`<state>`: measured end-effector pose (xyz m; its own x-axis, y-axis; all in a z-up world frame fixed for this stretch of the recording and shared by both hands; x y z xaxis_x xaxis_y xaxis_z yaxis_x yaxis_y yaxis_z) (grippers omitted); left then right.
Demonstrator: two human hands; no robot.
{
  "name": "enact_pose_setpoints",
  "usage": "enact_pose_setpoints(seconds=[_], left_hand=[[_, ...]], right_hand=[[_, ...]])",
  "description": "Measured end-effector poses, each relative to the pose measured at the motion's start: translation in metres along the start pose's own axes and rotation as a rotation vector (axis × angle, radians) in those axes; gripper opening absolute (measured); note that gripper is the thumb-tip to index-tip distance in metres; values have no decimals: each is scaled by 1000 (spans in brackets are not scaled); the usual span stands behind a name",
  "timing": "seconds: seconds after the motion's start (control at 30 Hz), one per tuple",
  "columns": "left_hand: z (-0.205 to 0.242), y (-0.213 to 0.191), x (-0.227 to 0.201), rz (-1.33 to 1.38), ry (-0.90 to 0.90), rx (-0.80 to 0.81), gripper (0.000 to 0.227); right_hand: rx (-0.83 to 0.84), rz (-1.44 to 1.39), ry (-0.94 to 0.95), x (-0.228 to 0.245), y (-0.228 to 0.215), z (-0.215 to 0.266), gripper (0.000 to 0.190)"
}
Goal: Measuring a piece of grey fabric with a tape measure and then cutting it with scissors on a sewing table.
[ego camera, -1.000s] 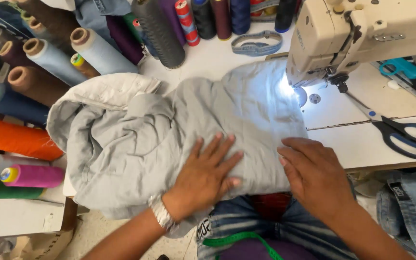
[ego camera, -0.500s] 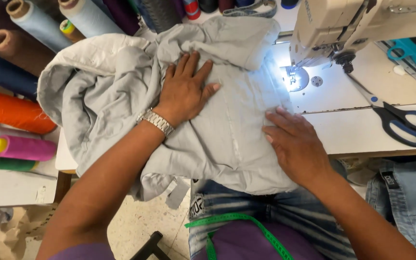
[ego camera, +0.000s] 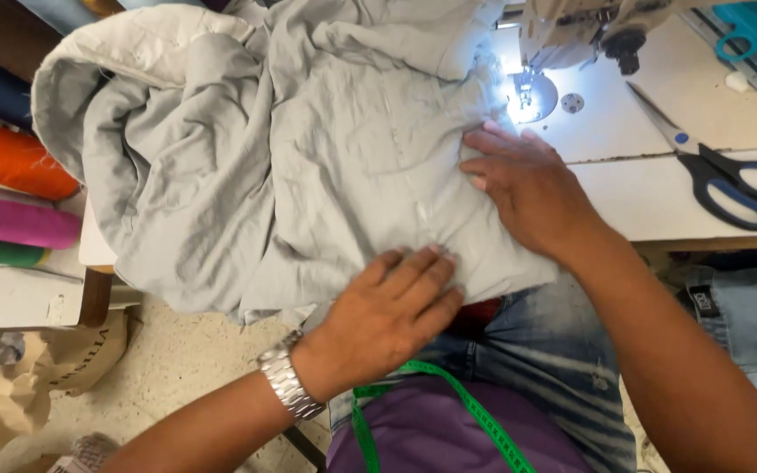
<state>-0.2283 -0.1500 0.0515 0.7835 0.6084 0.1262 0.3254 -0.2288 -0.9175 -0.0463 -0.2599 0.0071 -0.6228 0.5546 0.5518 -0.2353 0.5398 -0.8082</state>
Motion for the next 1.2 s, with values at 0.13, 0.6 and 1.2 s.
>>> enact_pose_setpoints(seconds=[0.13, 0.6, 1.2], left_hand=[[1, 6, -4, -105, -7, -153, 7], [-3, 11, 0, -111, -52, -473, 10], [10, 30, -7, 34, -45, -275, 13]], right_hand=[[-31, -74, -13, 3, -6, 16, 30], [-814, 505, -351, 51, 25, 171, 30], [-486, 588, 156, -71, -118, 177, 26]])
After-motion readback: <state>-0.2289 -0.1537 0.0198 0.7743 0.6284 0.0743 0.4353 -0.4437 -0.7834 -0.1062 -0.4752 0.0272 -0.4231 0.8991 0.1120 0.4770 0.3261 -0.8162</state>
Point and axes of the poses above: each hand's wrist, its own z-axis away from the middle knuckle, its own y-axis out of the palm, x = y × z, the point moved 7 cm from there along -z, towards the middle knuckle, and after that the axes turned 8 degrees about y, right-handed, at the moved point
